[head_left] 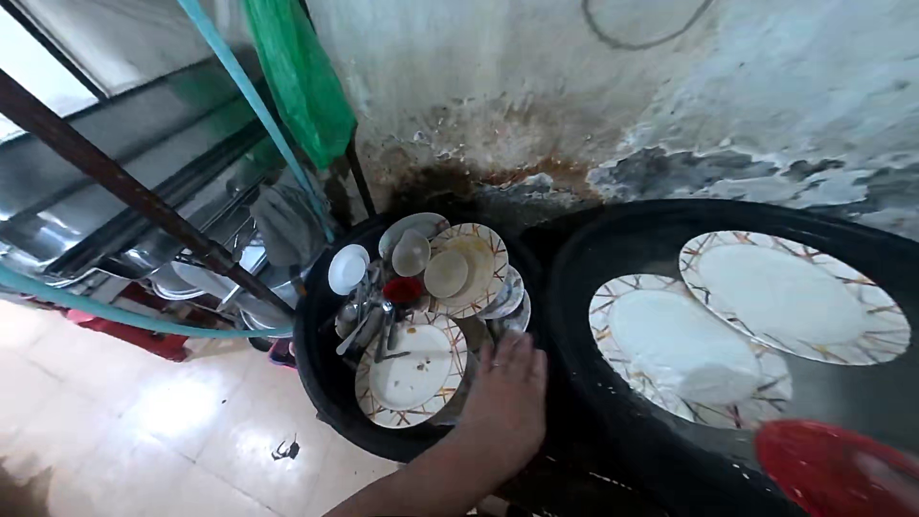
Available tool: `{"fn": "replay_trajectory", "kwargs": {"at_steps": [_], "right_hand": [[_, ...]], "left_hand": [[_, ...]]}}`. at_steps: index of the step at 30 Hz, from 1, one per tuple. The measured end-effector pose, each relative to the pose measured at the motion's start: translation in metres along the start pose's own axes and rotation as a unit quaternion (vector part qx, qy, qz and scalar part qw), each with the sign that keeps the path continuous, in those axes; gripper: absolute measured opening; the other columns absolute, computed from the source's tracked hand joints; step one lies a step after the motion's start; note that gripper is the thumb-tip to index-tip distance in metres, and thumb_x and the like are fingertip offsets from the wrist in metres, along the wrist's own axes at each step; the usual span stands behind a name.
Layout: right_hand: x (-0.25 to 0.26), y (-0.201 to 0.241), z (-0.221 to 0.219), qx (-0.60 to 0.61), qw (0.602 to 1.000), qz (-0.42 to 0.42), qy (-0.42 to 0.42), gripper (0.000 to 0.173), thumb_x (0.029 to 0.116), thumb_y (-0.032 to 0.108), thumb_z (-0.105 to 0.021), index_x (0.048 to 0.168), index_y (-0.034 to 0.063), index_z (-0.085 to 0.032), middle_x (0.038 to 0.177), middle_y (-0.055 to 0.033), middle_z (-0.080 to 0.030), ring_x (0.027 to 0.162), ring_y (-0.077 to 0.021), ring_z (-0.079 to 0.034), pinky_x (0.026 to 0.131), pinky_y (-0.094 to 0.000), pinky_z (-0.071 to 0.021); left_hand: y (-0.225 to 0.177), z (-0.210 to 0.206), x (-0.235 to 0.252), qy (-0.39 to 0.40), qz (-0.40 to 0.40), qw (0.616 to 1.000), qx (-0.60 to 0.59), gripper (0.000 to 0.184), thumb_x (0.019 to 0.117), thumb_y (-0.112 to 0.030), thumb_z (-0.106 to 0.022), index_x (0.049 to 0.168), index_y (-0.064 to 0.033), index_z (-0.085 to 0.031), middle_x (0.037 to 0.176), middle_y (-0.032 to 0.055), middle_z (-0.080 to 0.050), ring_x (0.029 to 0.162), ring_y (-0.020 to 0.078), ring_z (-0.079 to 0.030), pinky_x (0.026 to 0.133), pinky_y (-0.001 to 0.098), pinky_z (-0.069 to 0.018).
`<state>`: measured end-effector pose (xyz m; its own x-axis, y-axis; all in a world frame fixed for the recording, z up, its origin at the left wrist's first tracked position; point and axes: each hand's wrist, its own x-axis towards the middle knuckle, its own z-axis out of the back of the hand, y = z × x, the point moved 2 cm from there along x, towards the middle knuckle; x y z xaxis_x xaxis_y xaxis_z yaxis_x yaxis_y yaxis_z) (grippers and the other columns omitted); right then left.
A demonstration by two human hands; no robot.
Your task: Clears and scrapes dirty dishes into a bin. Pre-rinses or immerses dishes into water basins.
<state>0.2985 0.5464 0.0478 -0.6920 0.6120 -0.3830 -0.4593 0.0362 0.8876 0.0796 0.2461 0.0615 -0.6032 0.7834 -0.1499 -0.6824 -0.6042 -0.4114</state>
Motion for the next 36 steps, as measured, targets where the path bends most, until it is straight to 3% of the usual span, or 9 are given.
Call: {"fn": "replay_trajectory", "kwargs": {"at_steps": [5,10,14,19,24,27,29,33,36], "right_hand": [[0.025,0.053,-0.083,-0.053,0.993,0.005,0.102,0.038,0.1017,0.021,-0.051,0.137,0.0076,-0.054,0.118,-0.0025,-0.067,0.104,-0.0086,-0.068,0.09,-0.0329,-0.0583],[0.036,0.101,-0.198,-0.123,0.977,0.037,0.173,0.035,0.1019,0.021,-0.056,0.134,0.0091,-0.062,0.132,-0.013,-0.064,0.12,-0.0232,-0.062,0.1,-0.0462,-0.0513],[0.04,0.128,-0.27,-0.26,0.934,0.104,0.222,0.033,0.1074,0.017,-0.051,0.137,0.0093,-0.063,0.142,-0.0182,-0.058,0.133,-0.0326,-0.054,0.112,-0.0549,-0.0401],[0.041,0.124,-0.315,-0.344,0.878,0.295,0.156,0.029,0.1047,0.016,-0.056,0.13,0.0132,-0.07,0.129,-0.0186,-0.064,0.122,-0.0359,-0.061,0.102,-0.0583,-0.049],[0.035,0.118,-0.306,-0.373,0.811,0.445,0.071,0.029,0.0998,0.018,-0.063,0.128,0.0167,-0.072,0.125,-0.0146,-0.067,0.119,-0.0374,-0.062,0.094,-0.0576,-0.055],[0.04,0.114,-0.265,-0.384,0.806,0.449,0.029,0.033,0.1018,0.025,-0.055,0.129,0.0145,-0.071,0.13,-0.0163,-0.065,0.122,-0.0409,-0.06,0.097,-0.0615,-0.052],[0.045,0.103,-0.223,-0.389,0.809,0.441,0.002,0.041,0.1041,0.032,-0.047,0.132,0.0101,-0.068,0.133,-0.0209,-0.063,0.126,-0.0443,-0.057,0.102,-0.0637,-0.0477],[0.048,0.061,-0.133,-0.4,0.811,0.42,-0.072,0.047,0.1056,0.036,-0.046,0.133,0.0035,-0.065,0.132,-0.0278,-0.061,0.126,-0.0482,-0.055,0.106,-0.0633,-0.0432],[0.028,0.046,-0.095,-0.414,0.832,0.359,-0.084,0.039,0.104,0.021,-0.05,0.129,-0.0056,-0.065,0.127,-0.0354,-0.061,0.121,-0.0531,-0.057,0.105,-0.0623,-0.0449]], "left_hand": [[0.066,-0.014,-0.032,0.061,0.203,0.96,-0.181,0.071,0.1095,-0.047,-0.036,0.16,0.0023,-0.027,0.167,0.0236,-0.025,0.156,0.038,-0.021,0.126,0.0564,-0.0176],[0.102,-0.023,-0.029,0.06,0.182,0.969,-0.156,0.06,0.1115,-0.045,-0.028,0.16,-0.0111,-0.035,0.168,0.01,-0.029,0.158,0.0312,-0.019,0.125,0.0621,-0.0122],[0.12,-0.026,0.001,0.065,0.207,0.973,-0.085,0.061,0.1101,-0.035,-0.039,0.161,-0.0032,-0.029,0.169,0.0195,-0.022,0.157,0.039,-0.014,0.122,0.0686,-0.0127],[0.131,-0.028,0.011,0.017,0.101,0.988,-0.113,0.055,0.1056,-0.03,-0.052,0.155,-0.0078,-0.044,0.166,0.0138,-0.033,0.154,0.0331,-0.027,0.12,0.0609,-0.0267],[0.143,-0.012,-0.055,0.122,0.064,0.983,-0.119,0.053,0.1106,-0.038,-0.039,0.154,-0.0075,-0.046,0.166,0.0102,-0.034,0.156,0.0298,-0.026,0.124,0.0549,-0.0242],[0.157,0.005,-0.083,0.151,0.132,0.98,-0.02,0.047,0.1095,-0.028,-0.042,0.145,-0.0007,-0.055,0.159,0.0145,-0.044,0.152,0.0336,-0.034,0.123,0.0564,-0.0282],[0.154,0.018,-0.082,0.178,0.19,0.965,0.033,0.044,0.1098,-0.026,-0.04,0.136,0.0034,-0.061,0.157,0.0211,-0.045,0.152,0.0408,-0.031,0.123,0.0622,-0.0209],[0.114,0.007,-0.065,0.157,0.16,0.974,-0.031,0.056,0.1056,-0.041,-0.05,0.148,-0.0043,-0.053,0.157,0.016,-0.046,0.143,0.0391,-0.045,0.111,0.0583,-0.043],[0.099,-0.002,-0.054,0.186,0.16,0.969,-0.008,0.057,0.1024,-0.019,-0.057,0.154,-0.0003,-0.042,0.161,0.0196,-0.037,0.142,0.0444,-0.042,0.107,0.0608,-0.0445]]}}
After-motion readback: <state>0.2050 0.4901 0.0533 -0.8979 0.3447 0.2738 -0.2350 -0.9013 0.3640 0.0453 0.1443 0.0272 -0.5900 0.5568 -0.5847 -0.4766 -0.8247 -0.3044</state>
